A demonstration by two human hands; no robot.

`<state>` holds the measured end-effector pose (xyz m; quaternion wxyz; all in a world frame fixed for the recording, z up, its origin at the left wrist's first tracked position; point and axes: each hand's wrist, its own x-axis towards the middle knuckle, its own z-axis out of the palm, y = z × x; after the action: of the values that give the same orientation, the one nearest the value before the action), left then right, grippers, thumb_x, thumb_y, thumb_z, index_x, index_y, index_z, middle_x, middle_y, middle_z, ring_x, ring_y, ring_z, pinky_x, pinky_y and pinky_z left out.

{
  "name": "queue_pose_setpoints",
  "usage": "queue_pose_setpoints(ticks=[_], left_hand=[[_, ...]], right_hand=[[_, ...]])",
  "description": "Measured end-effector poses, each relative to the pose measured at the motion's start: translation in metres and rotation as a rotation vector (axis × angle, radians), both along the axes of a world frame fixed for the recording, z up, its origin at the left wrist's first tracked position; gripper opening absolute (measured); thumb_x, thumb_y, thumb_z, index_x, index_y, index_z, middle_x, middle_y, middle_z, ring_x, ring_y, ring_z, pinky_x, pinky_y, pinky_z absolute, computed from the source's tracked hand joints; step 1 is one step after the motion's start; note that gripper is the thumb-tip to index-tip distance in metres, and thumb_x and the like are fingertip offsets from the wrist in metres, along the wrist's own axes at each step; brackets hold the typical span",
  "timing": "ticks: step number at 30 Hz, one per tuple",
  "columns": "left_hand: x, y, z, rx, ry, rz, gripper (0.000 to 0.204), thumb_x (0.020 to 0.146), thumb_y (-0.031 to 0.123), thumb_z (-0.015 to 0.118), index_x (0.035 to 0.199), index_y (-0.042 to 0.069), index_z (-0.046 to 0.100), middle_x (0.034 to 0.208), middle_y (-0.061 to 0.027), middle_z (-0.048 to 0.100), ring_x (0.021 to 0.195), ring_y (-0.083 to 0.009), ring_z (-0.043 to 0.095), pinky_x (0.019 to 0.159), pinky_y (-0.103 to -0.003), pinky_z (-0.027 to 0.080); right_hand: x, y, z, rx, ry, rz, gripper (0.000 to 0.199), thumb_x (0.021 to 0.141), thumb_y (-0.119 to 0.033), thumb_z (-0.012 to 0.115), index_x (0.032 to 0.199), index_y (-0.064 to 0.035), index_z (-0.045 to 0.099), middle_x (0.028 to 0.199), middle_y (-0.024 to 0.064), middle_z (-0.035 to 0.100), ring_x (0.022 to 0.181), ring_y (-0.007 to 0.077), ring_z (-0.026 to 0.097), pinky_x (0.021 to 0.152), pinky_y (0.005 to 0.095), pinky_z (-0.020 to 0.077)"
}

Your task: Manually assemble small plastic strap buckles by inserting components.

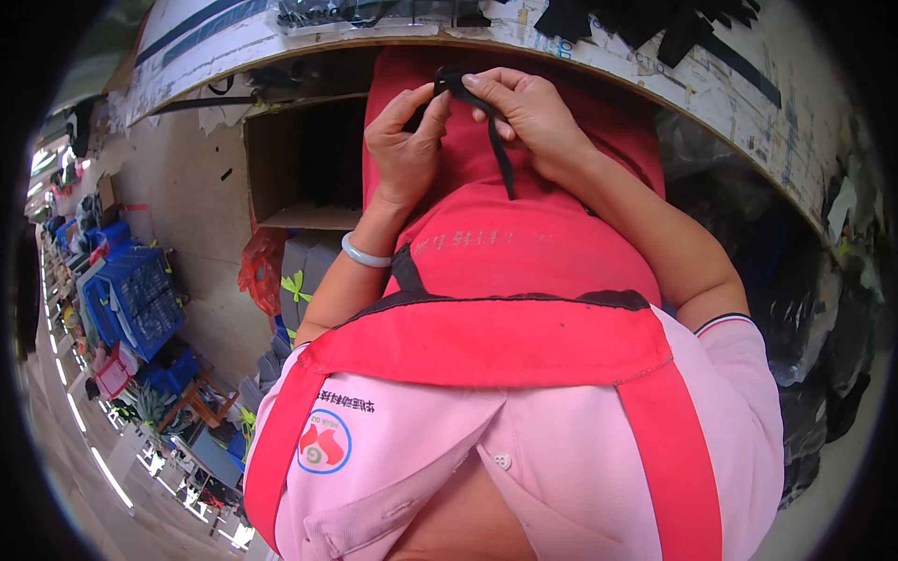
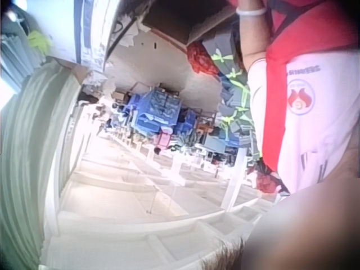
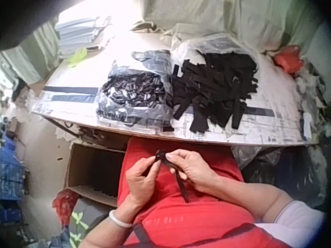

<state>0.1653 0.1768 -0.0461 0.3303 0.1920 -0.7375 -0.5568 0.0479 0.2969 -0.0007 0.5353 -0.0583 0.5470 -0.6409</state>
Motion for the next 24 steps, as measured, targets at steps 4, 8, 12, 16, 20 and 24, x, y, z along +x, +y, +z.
queue_pose_setpoints(ticks=[4,8,12,16,20,24], left_hand=[[0.002,-0.006,0.006,-0.142,-0.005,-0.011,0.015,0.083,0.000,0.069,0.098,-0.002,0.068,0.072,-0.0041,0.061,0.061,-0.0080,0.055,0.054,-0.021,0.042],[0.001,-0.007,0.007,-0.232,0.034,-0.023,0.017,0.081,-0.003,0.070,0.097,-0.002,0.069,0.072,-0.0074,0.061,0.061,-0.0115,0.056,0.054,-0.022,0.042],[0.002,-0.008,0.003,-0.269,0.025,-0.029,0.018,0.080,-0.003,0.070,0.097,0.000,0.069,0.073,-0.0082,0.062,0.061,-0.0130,0.057,0.054,-0.023,0.043],[0.004,-0.006,0.000,-0.319,0.009,-0.034,0.018,0.080,-0.003,0.070,0.098,0.001,0.069,0.074,-0.0087,0.062,0.061,-0.0141,0.058,0.054,-0.024,0.044],[0.006,-0.007,-0.003,-0.367,-0.018,-0.063,0.019,0.080,-0.003,0.069,0.098,0.001,0.069,0.075,-0.0090,0.062,0.062,-0.0150,0.059,0.054,-0.025,0.045],[0.006,-0.013,-0.002,-0.327,-0.040,-0.101,0.020,0.080,-0.004,0.069,0.099,0.000,0.069,0.075,-0.0097,0.062,0.061,-0.0154,0.059,0.055,-0.025,0.045]], right_hand=[[-0.005,0.001,-0.001,-0.042,-0.152,0.007,0.017,0.094,-0.024,0.061,0.098,-0.0071,0.061,0.073,-0.0031,0.058,0.046,-0.0018,0.038,0.040,0.0138,0.0260],[-0.007,0.002,-0.010,-0.184,-0.380,-0.058,0.016,0.093,-0.022,0.062,0.098,-0.0062,0.061,0.073,-0.0029,0.059,0.046,-0.0012,0.038,0.040,0.0136,0.0274],[-0.002,0.001,-0.010,-0.106,-0.269,-0.085,0.015,0.093,-0.020,0.062,0.096,-0.0052,0.061,0.073,-0.0022,0.058,0.047,-0.0006,0.039,0.042,0.0126,0.0288],[-0.001,0.004,-0.013,-0.059,-0.161,-0.093,0.016,0.093,-0.020,0.062,0.096,-0.0043,0.061,0.073,-0.0016,0.058,0.048,-0.0002,0.039,0.044,0.0123,0.0300],[0.002,0.002,-0.008,-0.037,-0.145,-0.066,0.016,0.094,-0.021,0.060,0.095,-0.0051,0.061,0.073,-0.0018,0.059,0.049,-0.0003,0.040,0.045,0.0127,0.0311],[0.004,-0.002,-0.008,-0.090,-0.182,-0.059,0.016,0.095,-0.024,0.059,0.095,-0.0072,0.061,0.074,-0.0028,0.059,0.052,-0.0008,0.042,0.046,0.0118,0.0323]])
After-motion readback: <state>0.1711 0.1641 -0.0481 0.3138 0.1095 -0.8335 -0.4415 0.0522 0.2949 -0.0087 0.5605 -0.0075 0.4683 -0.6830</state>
